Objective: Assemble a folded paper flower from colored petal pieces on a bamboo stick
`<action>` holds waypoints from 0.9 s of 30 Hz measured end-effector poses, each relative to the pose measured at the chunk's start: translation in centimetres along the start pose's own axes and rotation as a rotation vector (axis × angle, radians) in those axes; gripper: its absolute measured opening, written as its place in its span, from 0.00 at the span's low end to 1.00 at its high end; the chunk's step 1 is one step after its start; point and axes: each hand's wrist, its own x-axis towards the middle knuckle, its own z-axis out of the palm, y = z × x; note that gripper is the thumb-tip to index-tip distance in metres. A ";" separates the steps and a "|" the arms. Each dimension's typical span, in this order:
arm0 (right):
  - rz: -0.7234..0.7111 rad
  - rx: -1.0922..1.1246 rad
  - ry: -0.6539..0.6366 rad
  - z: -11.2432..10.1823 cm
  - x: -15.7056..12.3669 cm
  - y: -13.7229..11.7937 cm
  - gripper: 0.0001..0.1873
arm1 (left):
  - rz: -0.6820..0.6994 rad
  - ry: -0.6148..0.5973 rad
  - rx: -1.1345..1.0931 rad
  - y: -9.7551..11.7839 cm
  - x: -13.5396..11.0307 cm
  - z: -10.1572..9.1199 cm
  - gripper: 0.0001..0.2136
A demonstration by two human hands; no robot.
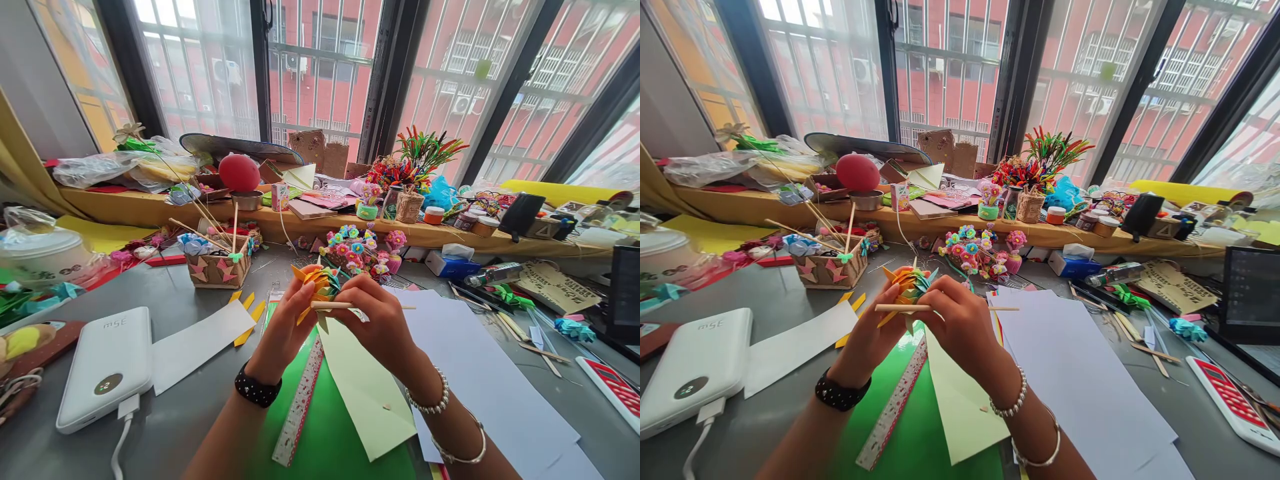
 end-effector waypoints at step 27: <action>0.137 0.131 -0.115 -1.4 0.1 0.5 0.34 | 0.033 -0.220 0.151 2.0 -0.7 0.2 0.20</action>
